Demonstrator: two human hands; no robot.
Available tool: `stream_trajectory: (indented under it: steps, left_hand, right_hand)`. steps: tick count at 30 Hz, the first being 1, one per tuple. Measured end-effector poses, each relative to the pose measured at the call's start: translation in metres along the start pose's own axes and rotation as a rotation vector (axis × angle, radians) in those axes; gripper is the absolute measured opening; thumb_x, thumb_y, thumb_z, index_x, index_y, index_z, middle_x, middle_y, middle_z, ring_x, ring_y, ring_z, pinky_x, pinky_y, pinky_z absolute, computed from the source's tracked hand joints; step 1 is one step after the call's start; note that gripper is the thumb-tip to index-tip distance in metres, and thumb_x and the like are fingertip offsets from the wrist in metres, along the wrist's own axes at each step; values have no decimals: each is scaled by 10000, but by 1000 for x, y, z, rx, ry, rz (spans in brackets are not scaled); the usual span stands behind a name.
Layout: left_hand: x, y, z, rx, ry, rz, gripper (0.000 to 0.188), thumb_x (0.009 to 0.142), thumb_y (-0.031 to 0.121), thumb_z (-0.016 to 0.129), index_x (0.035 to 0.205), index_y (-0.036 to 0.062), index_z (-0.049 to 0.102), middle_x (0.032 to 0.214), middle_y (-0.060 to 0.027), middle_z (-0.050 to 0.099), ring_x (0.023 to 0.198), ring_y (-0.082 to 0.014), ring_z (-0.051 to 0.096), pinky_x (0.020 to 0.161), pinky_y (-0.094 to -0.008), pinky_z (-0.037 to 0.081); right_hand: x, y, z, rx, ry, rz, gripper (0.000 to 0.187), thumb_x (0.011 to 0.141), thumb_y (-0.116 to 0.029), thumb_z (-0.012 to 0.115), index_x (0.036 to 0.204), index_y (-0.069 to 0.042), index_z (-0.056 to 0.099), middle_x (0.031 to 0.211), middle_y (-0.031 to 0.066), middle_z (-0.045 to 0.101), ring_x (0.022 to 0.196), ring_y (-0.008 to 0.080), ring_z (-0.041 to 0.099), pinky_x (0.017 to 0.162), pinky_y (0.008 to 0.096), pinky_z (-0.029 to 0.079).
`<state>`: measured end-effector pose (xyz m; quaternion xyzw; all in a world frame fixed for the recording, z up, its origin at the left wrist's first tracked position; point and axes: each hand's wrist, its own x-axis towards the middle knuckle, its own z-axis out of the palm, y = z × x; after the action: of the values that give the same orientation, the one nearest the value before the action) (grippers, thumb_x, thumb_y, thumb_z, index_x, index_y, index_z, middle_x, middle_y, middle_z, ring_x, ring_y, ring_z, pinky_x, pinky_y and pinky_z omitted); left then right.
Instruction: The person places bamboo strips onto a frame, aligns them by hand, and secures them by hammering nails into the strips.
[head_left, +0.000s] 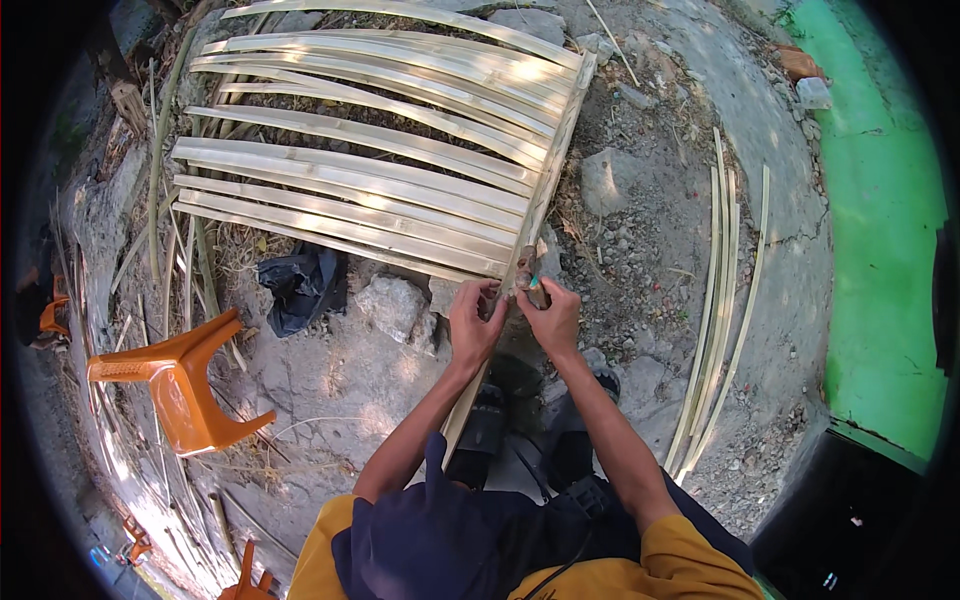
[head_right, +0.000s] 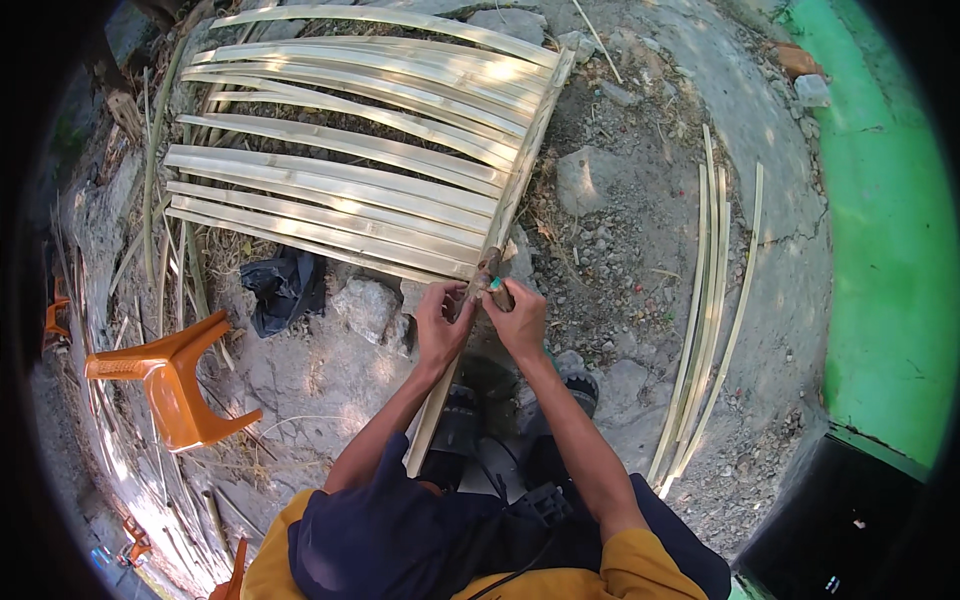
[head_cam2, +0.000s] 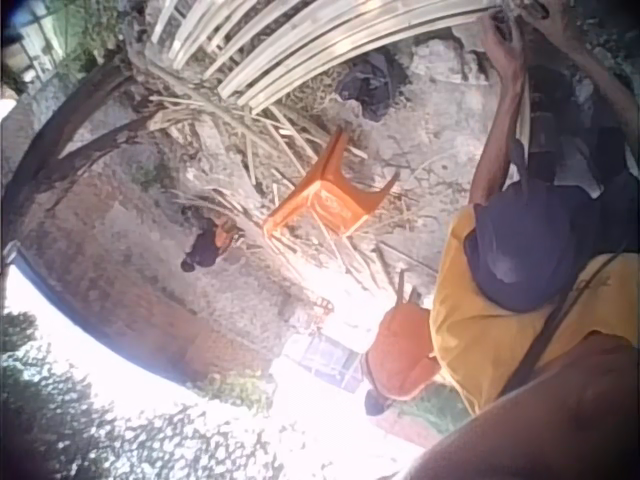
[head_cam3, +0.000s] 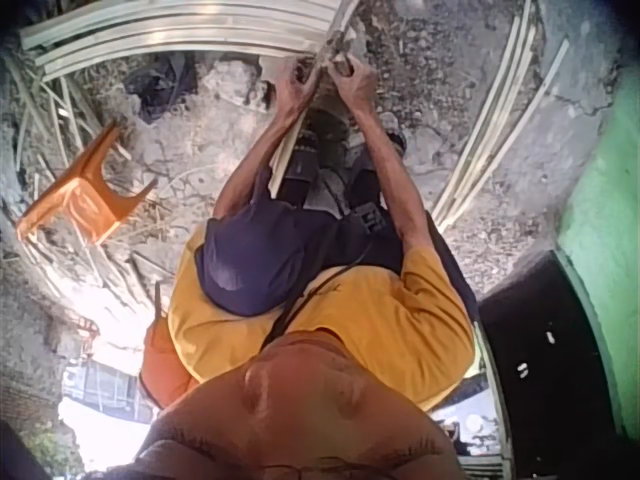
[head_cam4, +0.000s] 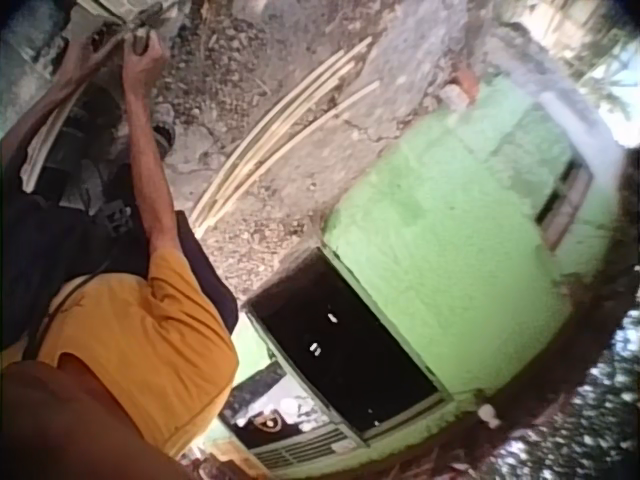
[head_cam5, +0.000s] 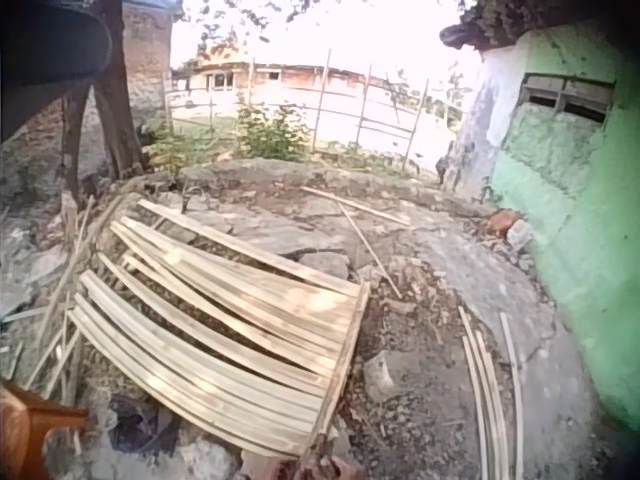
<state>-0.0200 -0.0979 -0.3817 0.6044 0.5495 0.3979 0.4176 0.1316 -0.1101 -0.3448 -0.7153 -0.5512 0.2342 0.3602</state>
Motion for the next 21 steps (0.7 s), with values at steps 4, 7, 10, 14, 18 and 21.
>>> stream_trajectory:
  steps: [4,7,10,14,18,21]
  left_hand:
    - [0,-1,3,-82,-17,-102,329,850,71,802,1138,30,650,880,-78,587,755,-188,569,647,-323,476]
    - [-1,-1,4,-109,-17,-132,338,848,74,805,1144,30,647,875,-77,582,755,-189,566,652,-324,479]
    - [-2,-3,5,-84,21,-53,332,859,87,803,1145,32,644,875,-67,579,717,-166,548,632,-310,474]
    - [-3,-3,4,-45,16,-40,321,869,110,805,1136,40,641,876,-59,580,678,-166,536,610,-314,472]
    - [-3,-2,5,-58,17,-87,325,859,137,822,1106,44,631,834,-53,589,659,-170,539,609,-321,475]
    - [-2,-2,3,-5,33,-166,367,864,180,838,1096,24,600,810,-62,629,674,-154,588,605,-311,490]
  right_hand:
    - [-1,0,3,17,9,63,252,832,-181,808,883,23,669,699,184,639,598,354,631,586,417,478]
    - [-1,0,2,39,17,90,262,830,-190,810,876,25,667,682,185,635,585,353,629,576,419,473]
    - [-1,0,3,56,22,110,261,830,-190,808,869,26,667,683,189,637,594,368,635,573,423,473]
    - [-3,-5,1,9,8,68,259,825,-191,811,865,22,669,683,192,637,599,380,634,572,430,474]
    - [-2,-6,2,-31,18,12,255,828,-195,815,852,10,666,690,187,633,617,385,632,585,436,479]
    - [-2,-8,3,-27,19,-9,256,832,-194,817,845,8,660,695,185,631,631,387,633,595,438,483]
